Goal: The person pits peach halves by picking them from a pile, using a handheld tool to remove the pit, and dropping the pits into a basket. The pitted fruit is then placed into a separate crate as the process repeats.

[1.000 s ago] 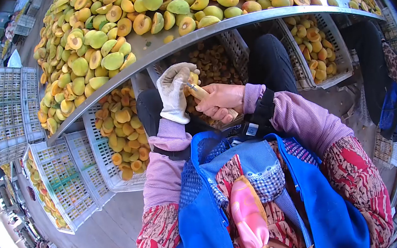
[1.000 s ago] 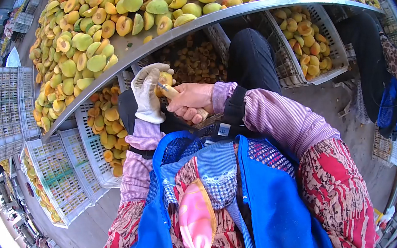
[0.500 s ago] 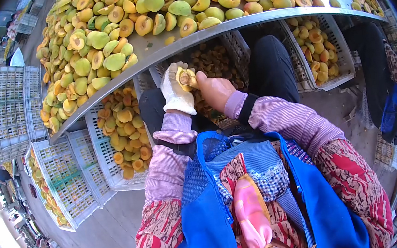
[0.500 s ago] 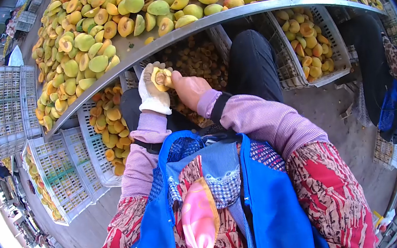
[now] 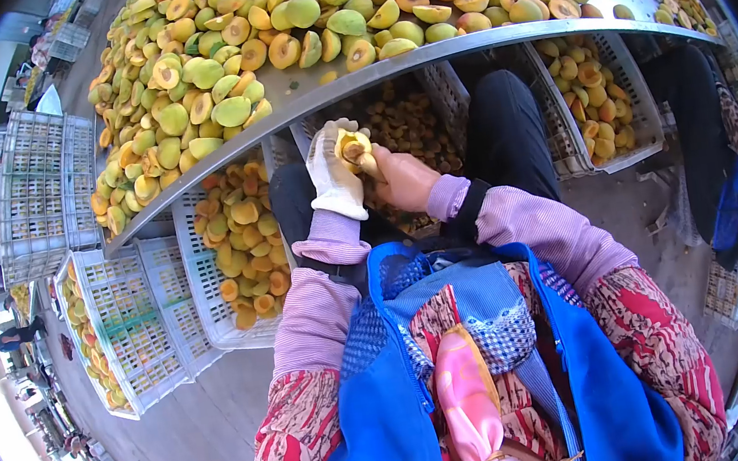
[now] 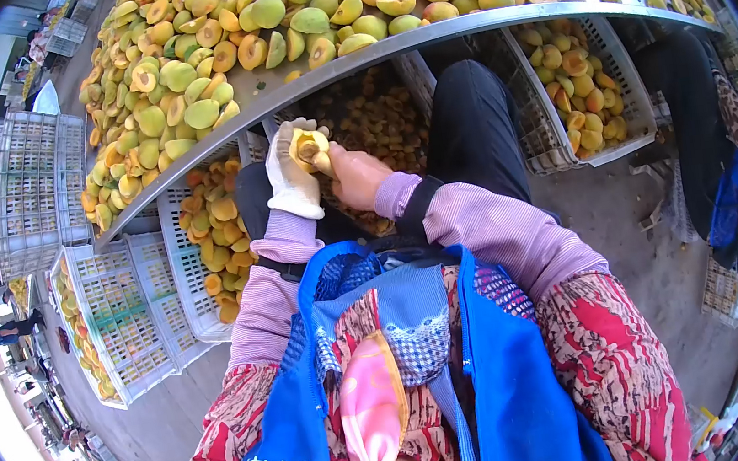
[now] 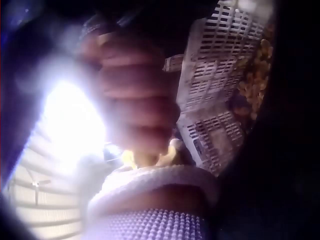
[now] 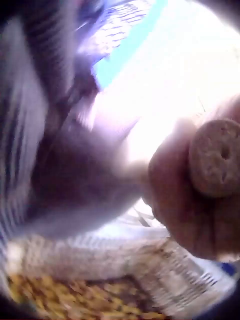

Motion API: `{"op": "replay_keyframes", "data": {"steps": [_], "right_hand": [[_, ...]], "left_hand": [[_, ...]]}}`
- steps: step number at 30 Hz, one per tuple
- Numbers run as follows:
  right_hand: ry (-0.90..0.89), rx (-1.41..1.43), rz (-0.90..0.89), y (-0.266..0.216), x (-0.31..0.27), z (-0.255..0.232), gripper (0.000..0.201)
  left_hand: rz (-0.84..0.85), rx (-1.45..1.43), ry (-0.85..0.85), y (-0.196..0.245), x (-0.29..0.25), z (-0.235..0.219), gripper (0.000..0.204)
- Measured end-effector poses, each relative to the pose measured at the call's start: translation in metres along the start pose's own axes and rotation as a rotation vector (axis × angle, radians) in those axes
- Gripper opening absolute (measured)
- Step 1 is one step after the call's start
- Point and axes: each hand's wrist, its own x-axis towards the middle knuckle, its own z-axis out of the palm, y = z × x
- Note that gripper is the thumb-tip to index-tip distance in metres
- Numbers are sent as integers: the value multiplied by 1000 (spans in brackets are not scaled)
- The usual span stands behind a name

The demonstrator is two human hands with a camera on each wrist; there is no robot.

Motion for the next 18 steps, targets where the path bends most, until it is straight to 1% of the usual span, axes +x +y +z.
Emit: {"op": "replay_keyframes", "data": {"steps": [1, 2, 3, 4, 5, 6, 7, 8, 9, 10, 11, 12, 13, 14, 15, 16, 17, 18], "right_hand": [[-1, 3, -3, 6, 0, 0, 30], [-44, -121, 21, 6, 3, -7, 25], [-87, -245, 49, 7, 6, -12, 21], [-10, -286, -25, 9, 7, -13, 15], [-11, -286, -21, 8, 8, -16, 15], [-40, -327, 28, 5, 11, -22, 13], [-63, -369, 69, 1, 17, -27, 13], [18, -357, 74, 13, 23, -23, 12], [23, -361, 58, 23, 25, -19, 12], [4, -307, 90, 34, 24, -15, 13], [-16, -250, 126, 42, 21, -13, 14], [-44, -161, 95, 45, 16, -12, 18], [-141, -223, 131, 44, 10, -12, 22], [-240, -258, 109, 43, 1, -12, 22], [-334, -290, 90, 41, -4, -12, 22], [-293, -268, 109, 36, -6, -10, 22], [-258, -247, 127, 33, -4, -10, 22], [-337, -313, 127, 33, -1, -11, 22]], "left_hand": [[-55, -96, -4, -4, 4, -7, 23], [-27, 49, 31, -2, -3, 0, 27], [-27, 49, 31, -4, 1, -3, 27], [-93, -32, 94, -9, 6, -7, 26], [-159, -116, 157, -8, 5, -4, 26], [-207, -73, 227, -7, 2, 0, 29], [-196, -75, 221, -6, 0, 4, 29], [-266, -158, 266, -2, -7, 13, 27], [-333, -246, 314, 4, -14, 18, 26], [-372, -251, 200, 17, -21, 15, 23], [-232, -204, 141, 32, -29, 12, 21], [-81, -50, 164, 61, -41, 18, 19], [428, 517, 133, 73, -39, 0, 18], [435, 482, 142, 112, -57, 11, 22], [568, 936, 240, 120, -26, -33, 27], [763, 1642, 547, 140, -29, -28, 27], [889, 1904, 617, 149, -18, -36, 27], [902, 1816, 535, 154, -6, -36, 29]]}}
